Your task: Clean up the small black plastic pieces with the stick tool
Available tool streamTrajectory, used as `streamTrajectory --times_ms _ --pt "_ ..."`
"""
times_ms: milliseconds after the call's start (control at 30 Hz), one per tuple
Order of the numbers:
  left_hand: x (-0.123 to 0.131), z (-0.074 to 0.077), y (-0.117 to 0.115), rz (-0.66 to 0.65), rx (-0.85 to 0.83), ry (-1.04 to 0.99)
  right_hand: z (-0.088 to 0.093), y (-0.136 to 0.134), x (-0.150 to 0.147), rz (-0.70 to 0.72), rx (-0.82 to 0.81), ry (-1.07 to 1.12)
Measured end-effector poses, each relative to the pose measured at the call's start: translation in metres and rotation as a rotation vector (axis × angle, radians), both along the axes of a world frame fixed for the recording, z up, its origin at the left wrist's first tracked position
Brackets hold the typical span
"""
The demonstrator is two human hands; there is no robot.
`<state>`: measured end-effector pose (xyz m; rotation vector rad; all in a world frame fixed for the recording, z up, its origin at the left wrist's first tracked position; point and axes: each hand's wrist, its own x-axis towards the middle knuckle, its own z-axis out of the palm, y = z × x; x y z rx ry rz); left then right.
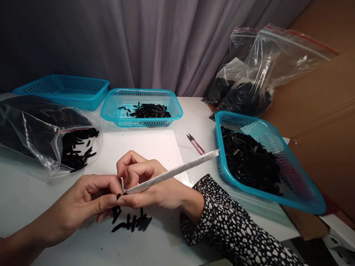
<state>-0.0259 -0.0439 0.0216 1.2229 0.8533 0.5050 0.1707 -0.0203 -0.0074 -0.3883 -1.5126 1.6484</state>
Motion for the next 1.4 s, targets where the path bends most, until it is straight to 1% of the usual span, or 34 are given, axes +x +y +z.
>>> streamTrajectory --times_ms 167,467,633,933,1100,1233,1400 --pt "0.004 0.000 0.000 0.012 -0.041 -0.046 -0.004 -0.002 -0.004 0.000 -0.051 0.031" --pt "0.004 -0.002 -0.001 0.011 -0.039 -0.035 -0.009 -0.002 -0.005 0.018 -0.046 0.039" --pt "0.005 -0.005 -0.002 0.017 -0.048 -0.036 -0.011 -0.001 -0.006 0.031 -0.078 0.053" --pt "0.010 -0.005 -0.002 0.064 -0.024 0.008 -0.013 0.000 -0.005 0.043 -0.076 0.022" --pt "0.012 -0.011 -0.003 0.108 -0.017 -0.017 -0.015 0.002 -0.004 0.037 -0.076 0.012" --pt "0.014 -0.012 -0.003 0.148 -0.064 -0.091 -0.018 0.001 -0.005 0.046 -0.150 0.044" --pt "0.017 -0.004 -0.001 0.210 -0.193 -0.140 -0.024 -0.003 -0.013 0.050 -0.408 0.192"
